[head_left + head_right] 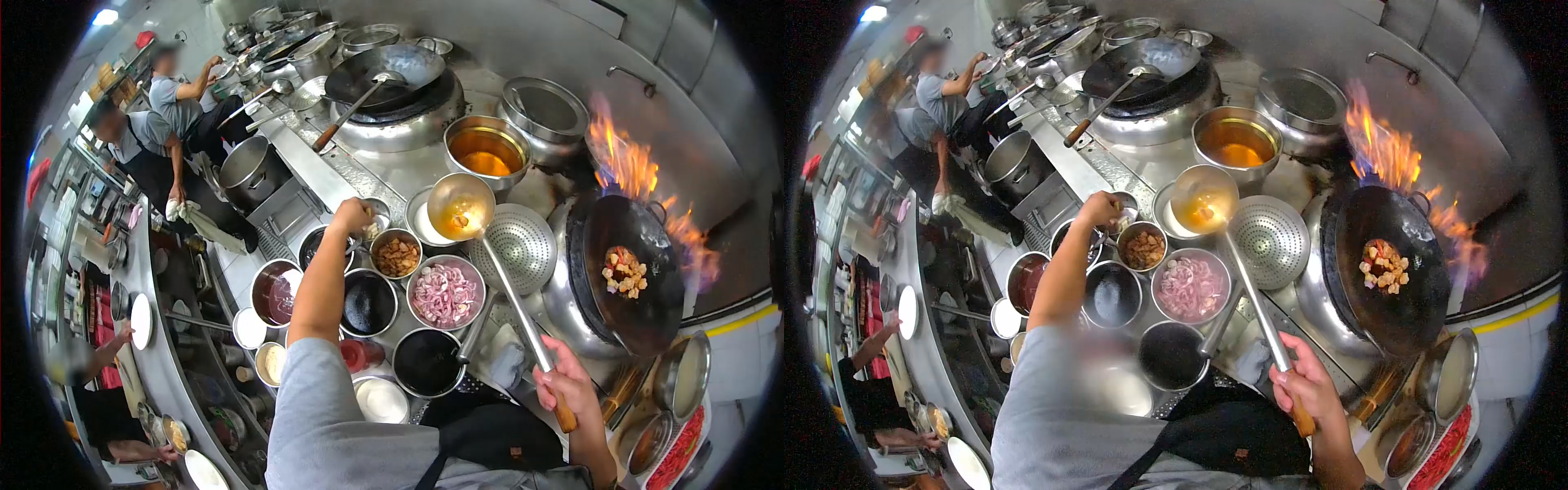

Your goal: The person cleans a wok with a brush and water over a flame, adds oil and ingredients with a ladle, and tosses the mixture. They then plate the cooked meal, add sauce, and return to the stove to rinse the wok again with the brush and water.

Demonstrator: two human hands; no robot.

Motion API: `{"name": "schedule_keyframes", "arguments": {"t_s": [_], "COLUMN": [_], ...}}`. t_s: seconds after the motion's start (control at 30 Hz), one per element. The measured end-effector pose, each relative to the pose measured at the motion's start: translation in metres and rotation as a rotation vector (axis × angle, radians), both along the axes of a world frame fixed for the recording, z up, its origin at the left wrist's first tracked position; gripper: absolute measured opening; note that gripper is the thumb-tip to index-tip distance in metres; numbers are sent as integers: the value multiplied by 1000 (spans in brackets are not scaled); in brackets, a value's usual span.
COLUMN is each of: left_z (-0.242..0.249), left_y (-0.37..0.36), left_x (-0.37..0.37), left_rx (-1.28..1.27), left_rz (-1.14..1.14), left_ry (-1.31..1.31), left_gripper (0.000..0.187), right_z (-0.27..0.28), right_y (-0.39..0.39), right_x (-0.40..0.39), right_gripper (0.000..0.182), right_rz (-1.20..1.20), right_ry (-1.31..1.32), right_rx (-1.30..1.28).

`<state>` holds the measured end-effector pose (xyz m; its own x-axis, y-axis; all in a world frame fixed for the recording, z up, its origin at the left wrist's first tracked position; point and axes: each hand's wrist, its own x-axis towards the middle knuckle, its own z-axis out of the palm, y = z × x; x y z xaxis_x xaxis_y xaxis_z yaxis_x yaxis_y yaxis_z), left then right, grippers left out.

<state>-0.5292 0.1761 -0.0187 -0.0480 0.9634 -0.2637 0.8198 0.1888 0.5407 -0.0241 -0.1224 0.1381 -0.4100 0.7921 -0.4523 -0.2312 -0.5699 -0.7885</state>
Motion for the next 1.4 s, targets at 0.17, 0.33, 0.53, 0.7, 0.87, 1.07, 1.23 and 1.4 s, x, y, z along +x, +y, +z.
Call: {"name": "schedule_keyframes", "arguments": {"t_s": [0.17,0.33,0.53,0.7,0.87,1.07,1.23,1.4], "left_z": [94,143,181,238,176,115,83,142], "left_y": [-26,-33,-45,-172,-240,-268,-260,-281], "left_x": [76,200,295,375,471,546,559,553], "left_rx": [49,225,439,462,532,703,751,746], "left_rz": [-109,-481,-434,-436,-864,-882,-802,-825], "left_ry": [-465,-189,-367,-572,-415,-221,29,70], "left_gripper": [18,32,39,32,33,28,16,12], "right_z": [-2,6,11,26,29,-5,18,-1], "right_y": [-5,-23,-70,-117,-122,-110,-107,-117], "right_x": [8,31,97,162,226,260,275,291], "right_gripper": [67,65,59,64,67,66,66,64], "right_rz": [9,-70,-181,-291,-200,-330,-395,-378], "right_ry": [82,292,576,50,-891,-1409,-949,-1211], "right_rx": [-18,-135,-117,122,193,404,83,463]}}
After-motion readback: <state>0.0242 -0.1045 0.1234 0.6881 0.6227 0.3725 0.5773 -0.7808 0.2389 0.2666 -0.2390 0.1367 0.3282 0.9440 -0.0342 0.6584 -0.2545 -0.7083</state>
